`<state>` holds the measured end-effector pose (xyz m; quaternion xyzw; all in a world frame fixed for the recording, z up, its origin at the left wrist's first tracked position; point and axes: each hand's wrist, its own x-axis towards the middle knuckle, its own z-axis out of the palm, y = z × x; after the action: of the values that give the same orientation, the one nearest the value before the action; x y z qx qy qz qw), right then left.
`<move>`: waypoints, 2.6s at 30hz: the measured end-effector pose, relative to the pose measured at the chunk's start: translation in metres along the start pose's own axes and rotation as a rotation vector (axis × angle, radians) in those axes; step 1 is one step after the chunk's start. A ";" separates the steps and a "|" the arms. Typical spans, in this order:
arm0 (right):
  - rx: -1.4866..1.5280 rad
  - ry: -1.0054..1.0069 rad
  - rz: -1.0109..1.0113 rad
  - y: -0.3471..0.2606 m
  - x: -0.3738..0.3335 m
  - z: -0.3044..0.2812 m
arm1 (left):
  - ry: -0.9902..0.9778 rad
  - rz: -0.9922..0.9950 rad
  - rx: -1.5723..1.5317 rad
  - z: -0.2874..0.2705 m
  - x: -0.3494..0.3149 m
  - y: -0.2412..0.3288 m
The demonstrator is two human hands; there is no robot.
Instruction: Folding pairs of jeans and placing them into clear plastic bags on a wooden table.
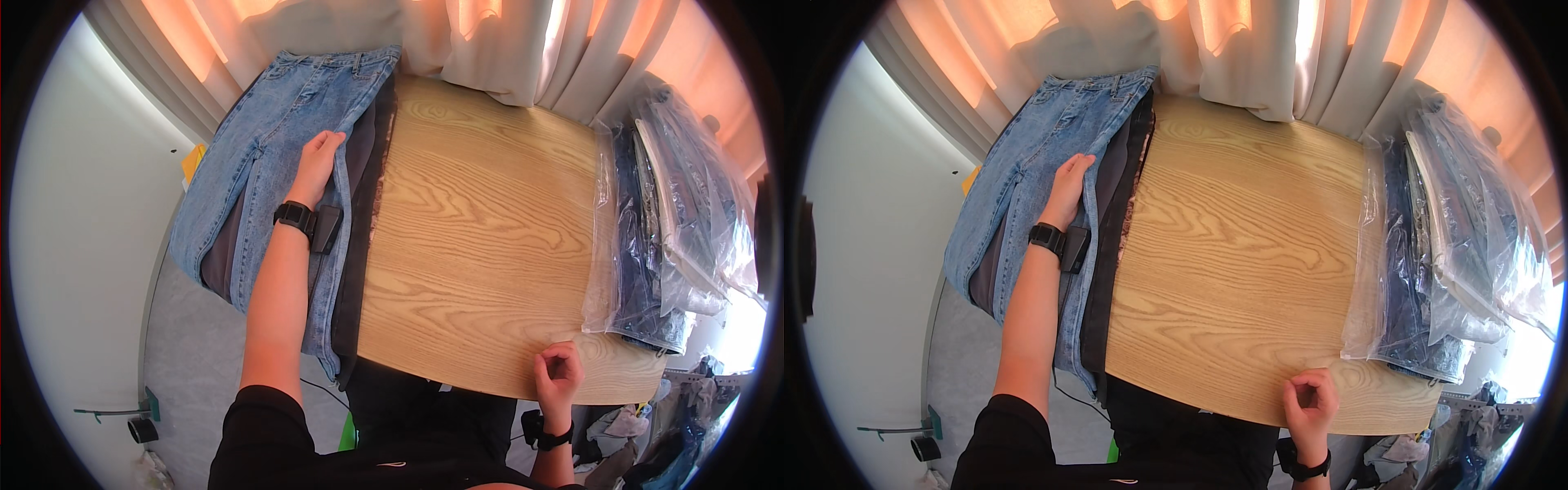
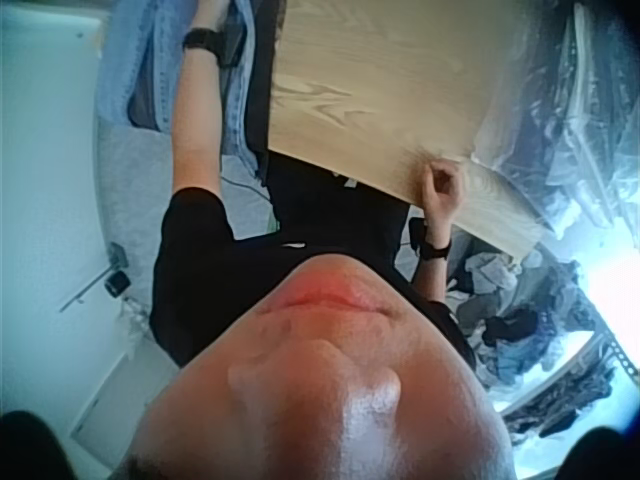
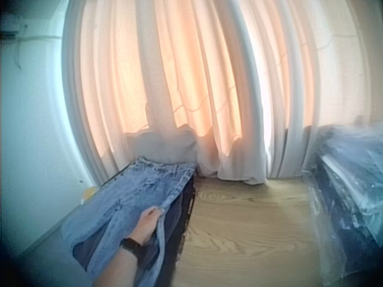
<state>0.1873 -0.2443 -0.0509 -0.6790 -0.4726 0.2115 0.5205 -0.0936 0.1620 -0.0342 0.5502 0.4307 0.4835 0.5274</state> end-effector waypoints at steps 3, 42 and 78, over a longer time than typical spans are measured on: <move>0.010 -0.005 -0.009 -0.002 0.000 -0.001 | -0.002 0.008 0.007 0.001 -0.001 0.001; 0.180 0.291 -0.376 -0.024 0.003 -0.026 | -1.740 0.302 -0.105 0.118 -0.185 0.068; 0.117 -0.185 0.031 0.001 0.245 0.024 | 0.800 0.150 -0.641 -0.332 -0.246 -0.026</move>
<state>0.2825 -0.0206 -0.0107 -0.6322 -0.4948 0.3085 0.5102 -0.4595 -0.0234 -0.0869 0.1623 0.3881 0.8003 0.4273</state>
